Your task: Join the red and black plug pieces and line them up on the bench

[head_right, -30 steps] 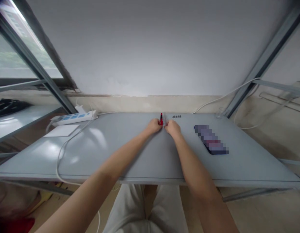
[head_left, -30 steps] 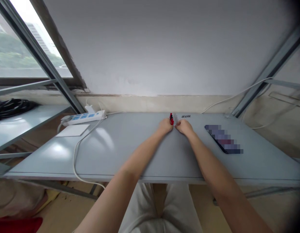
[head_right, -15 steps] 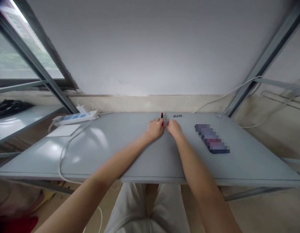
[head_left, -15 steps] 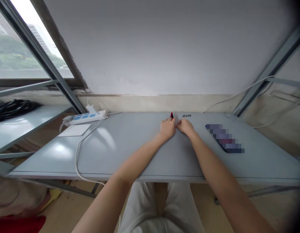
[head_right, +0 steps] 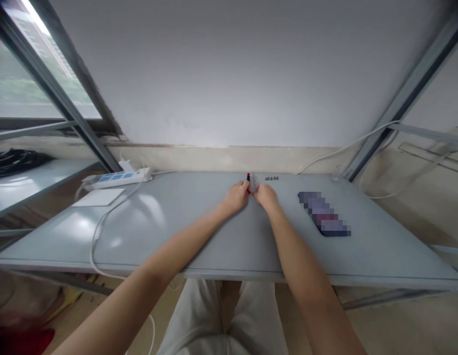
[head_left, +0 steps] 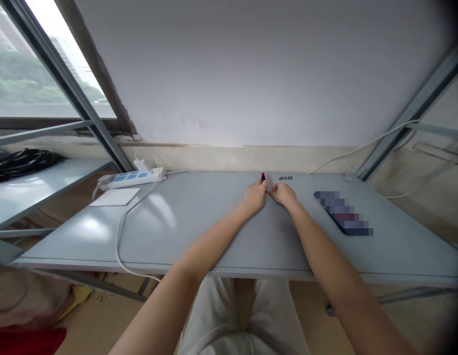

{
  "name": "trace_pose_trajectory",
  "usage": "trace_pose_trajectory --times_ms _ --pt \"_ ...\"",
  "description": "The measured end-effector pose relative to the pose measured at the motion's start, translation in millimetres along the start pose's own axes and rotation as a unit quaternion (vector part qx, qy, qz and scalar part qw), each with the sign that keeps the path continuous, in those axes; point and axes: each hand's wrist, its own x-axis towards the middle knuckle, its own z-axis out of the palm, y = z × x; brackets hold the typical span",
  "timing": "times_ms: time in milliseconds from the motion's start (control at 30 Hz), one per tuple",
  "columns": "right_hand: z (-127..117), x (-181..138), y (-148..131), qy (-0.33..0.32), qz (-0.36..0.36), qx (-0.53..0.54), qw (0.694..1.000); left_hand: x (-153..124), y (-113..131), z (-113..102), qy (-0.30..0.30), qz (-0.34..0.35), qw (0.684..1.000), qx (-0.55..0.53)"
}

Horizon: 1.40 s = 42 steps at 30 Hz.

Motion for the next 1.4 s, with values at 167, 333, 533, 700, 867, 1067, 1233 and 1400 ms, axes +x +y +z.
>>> trace_pose_trajectory --times_ms 167,333,533,700,867,1067,1233,1400 --pt "0.4 -0.3 -0.4 0.007 -0.008 -0.015 1.000 -2.6 -4.4 -3.5 0.015 -0.003 0.999 -0.044" --pt "-6.0 -6.7 -8.7 0.003 -0.017 -0.041 0.999 -7.8 -17.4 -16.0 0.020 0.009 0.992 -0.126" --pt "-15.0 -18.1 -25.2 0.028 -0.058 -0.070 0.995 -20.6 -45.0 -17.2 0.084 -0.065 0.976 -0.190" --pt "-17.7 -22.6 -32.7 0.033 -0.080 -0.108 0.990 -26.2 -49.4 -16.7 0.124 -0.126 0.953 -0.246" --pt "-19.2 -25.6 -34.6 0.027 -0.081 -0.108 0.990 -30.1 -38.8 -23.0 0.110 -0.142 0.935 -0.307" --pt "-17.8 -26.7 -32.9 0.018 -0.077 -0.093 0.993 -30.4 -35.0 -23.4 0.101 -0.151 0.926 -0.330" --pt "-16.8 -25.2 -30.9 0.008 -0.052 -0.092 0.994 -31.9 -31.2 -25.6 0.099 -0.158 0.921 -0.341" --pt "-19.8 -26.7 -32.3 -0.004 -0.036 -0.100 0.994 -33.1 -26.6 -29.6 0.083 -0.161 0.915 -0.360"
